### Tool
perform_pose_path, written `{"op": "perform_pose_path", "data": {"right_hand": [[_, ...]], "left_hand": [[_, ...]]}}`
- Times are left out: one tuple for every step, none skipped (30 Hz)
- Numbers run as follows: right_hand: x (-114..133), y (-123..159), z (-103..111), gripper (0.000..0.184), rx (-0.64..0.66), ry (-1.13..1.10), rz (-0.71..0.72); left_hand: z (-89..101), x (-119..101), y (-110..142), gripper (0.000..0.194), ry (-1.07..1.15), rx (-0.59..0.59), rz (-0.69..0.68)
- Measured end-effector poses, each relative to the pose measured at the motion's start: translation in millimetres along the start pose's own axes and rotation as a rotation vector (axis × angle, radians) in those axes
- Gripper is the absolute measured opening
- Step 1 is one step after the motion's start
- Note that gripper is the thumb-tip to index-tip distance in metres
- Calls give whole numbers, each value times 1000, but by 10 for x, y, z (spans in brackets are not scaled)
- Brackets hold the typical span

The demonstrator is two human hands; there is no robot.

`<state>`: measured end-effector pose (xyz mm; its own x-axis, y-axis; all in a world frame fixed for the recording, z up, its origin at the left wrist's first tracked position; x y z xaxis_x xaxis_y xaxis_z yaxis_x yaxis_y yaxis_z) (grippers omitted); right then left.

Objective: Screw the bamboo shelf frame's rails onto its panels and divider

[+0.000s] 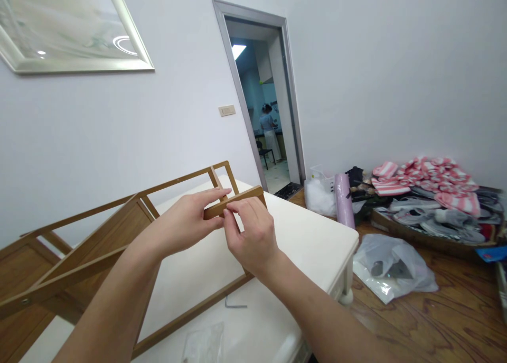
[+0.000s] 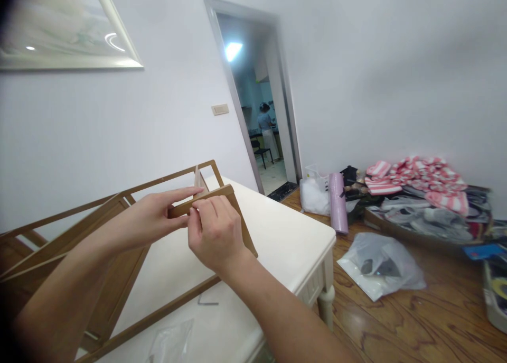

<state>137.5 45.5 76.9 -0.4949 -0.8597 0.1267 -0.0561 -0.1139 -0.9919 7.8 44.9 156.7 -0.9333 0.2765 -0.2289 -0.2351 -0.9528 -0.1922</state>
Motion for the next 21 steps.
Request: {"op": "perform_pose_path", "data": {"right_hand": [[6, -10, -4, 11, 23, 19, 2], [13, -20, -6, 12, 43, 42, 5], [21, -28, -9, 12, 62, 67, 12], [28, -35, -12, 12, 80, 97, 23], [36, -41, -15, 13, 98, 130, 39], [43, -46, -20, 14, 118, 165, 58], [49, -51, -26, 14, 137, 202, 78], [53, -56, -32, 15, 153, 240, 95], [55, -60, -38, 15, 168, 277, 108], [55, -65, -44, 16, 178, 313, 115], [53, -69, -49, 16, 187, 347, 122], [51, -73, -54, 16, 193, 380, 129], [48, -75, -58, 17, 196, 412, 137], [44, -77, -61, 18, 196, 439, 146], [39, -77, -63, 19, 194, 458, 153], [32, -75, -66, 21, 192, 469, 158], [23, -73, -68, 23, 190, 475, 160], [13, -70, -71, 24, 190, 476, 158], [3, -67, -74, 26, 192, 477, 154], [-5, -63, -77, 27, 193, 478, 151], [-11, -60, -79, 29, 192, 480, 149]], "left_hand": [[4, -7, 2, 55, 0, 1, 4], [7, -13, 4, 54, 0, 3, 6], [9, -19, 5, 54, 2, 6, 5], [11, -24, 6, 54, 6, 7, 2], [13, -29, 6, 53, 13, 5, -3], [14, -34, 6, 53, 22, 3, -9], [15, -38, 5, 53, 34, 4, -15], [14, -42, 4, 53, 47, 5, -23], [13, -45, 3, 53, 60, 8, -30], [12, -48, 1, 53, 73, 11, -37], [10, -51, 1, 53, 84, 14, -46], [9, -55, 0, 53, 92, 15, -54], [9, -57, 0, 53, 96, 12, -60], [10, -59, 1, 54, 99, 9, -65], [10, -61, 2, 54, 102, 5, -67], [10, -62, 4, 54, 106, 3, -68], [10, -63, 7, 54, 111, 2, -66], [11, -63, 9, 54, 116, 2, -61], [11, -63, 11, 54, 119, 4, -56], [10, -62, 13, 53, 120, 6, -53], [11, -60, 13, 53, 120, 5, -50]]}}
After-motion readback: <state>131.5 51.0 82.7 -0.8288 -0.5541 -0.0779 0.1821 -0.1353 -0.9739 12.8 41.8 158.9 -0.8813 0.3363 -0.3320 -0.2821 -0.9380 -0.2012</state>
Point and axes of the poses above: each hand's wrist, its own y-axis away from the middle knuckle, its own z-axis out of the back of the hand, x = y × z, the point moved 3 cm from there along -y, towards the middle knuckle, and after that the axes turned 8 degrees about z, right-handed, at the moved point
